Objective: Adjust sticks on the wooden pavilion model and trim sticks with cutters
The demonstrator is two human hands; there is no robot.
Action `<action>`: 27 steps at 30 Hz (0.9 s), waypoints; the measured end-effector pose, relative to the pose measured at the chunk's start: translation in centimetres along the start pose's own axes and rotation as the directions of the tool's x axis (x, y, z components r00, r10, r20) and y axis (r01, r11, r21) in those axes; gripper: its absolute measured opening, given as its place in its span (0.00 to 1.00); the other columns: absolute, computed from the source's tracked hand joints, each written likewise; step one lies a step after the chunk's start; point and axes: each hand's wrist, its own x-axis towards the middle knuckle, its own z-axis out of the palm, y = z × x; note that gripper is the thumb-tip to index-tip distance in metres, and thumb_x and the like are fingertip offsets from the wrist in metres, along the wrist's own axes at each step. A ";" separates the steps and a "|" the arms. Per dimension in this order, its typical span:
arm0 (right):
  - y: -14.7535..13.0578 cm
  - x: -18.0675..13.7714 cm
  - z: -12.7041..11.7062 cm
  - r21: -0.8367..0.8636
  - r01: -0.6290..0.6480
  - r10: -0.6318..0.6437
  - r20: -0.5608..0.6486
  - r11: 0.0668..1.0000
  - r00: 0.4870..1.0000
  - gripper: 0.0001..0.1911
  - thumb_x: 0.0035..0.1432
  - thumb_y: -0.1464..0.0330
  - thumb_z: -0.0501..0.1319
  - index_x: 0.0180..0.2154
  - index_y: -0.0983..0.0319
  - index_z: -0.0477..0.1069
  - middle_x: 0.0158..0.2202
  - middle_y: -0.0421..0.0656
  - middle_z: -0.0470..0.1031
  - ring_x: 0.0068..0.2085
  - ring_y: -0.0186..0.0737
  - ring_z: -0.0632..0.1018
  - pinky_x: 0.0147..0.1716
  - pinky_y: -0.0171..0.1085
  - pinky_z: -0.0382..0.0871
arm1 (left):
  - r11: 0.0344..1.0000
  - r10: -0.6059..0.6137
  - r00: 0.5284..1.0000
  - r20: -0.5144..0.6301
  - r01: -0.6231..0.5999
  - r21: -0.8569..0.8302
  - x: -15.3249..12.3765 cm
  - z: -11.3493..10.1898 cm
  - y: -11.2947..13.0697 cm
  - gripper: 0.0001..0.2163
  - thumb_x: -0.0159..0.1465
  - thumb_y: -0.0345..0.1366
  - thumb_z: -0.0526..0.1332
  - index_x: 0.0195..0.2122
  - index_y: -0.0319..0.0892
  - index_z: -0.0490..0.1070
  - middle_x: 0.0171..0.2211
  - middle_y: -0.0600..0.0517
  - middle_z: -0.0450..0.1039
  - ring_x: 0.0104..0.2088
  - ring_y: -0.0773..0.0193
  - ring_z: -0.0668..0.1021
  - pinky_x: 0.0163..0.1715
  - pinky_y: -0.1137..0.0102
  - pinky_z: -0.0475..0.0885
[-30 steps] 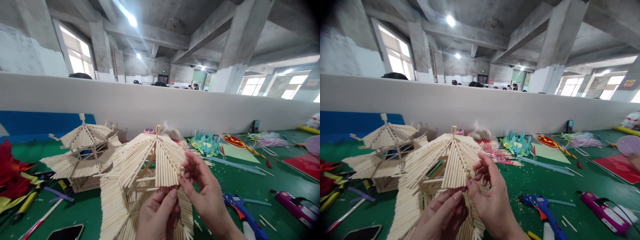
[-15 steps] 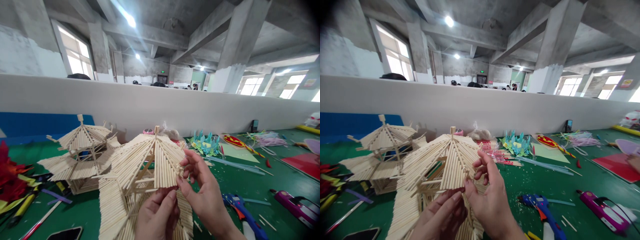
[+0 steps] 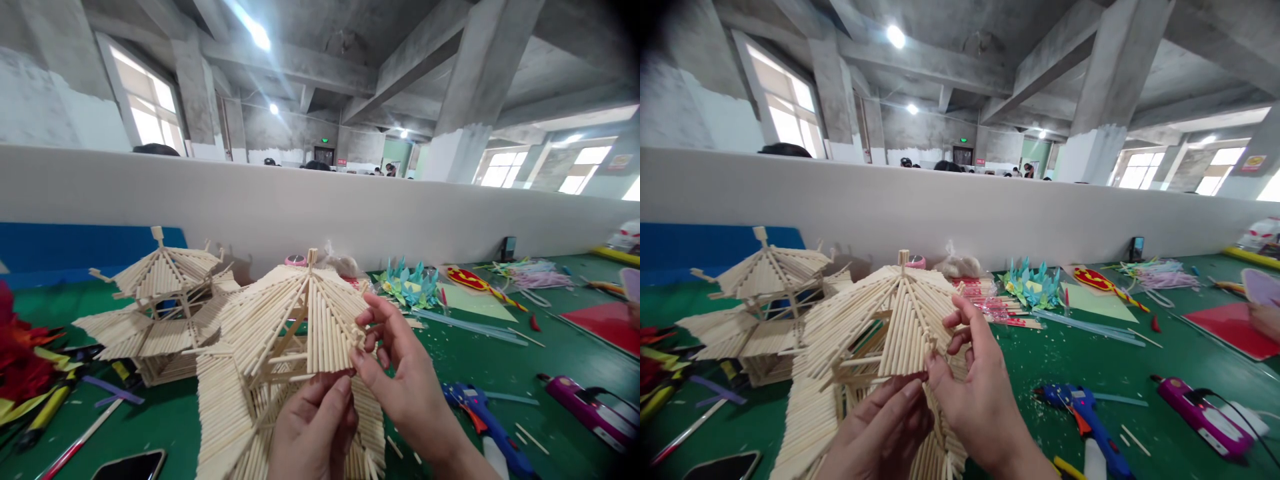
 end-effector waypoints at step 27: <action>0.6 0.1 -0.3 0.020 -0.036 0.034 0.090 0.999 0.995 0.28 0.54 0.70 0.56 0.55 0.49 0.52 0.46 0.41 0.62 0.43 0.37 0.68 0.40 0.36 0.69 | 0.995 0.060 0.996 -0.063 -0.054 0.086 1.0 0.1 -0.5 0.15 0.33 0.40 0.75 0.11 0.37 0.71 0.07 0.57 0.66 0.11 0.78 0.64 0.12 0.82 0.56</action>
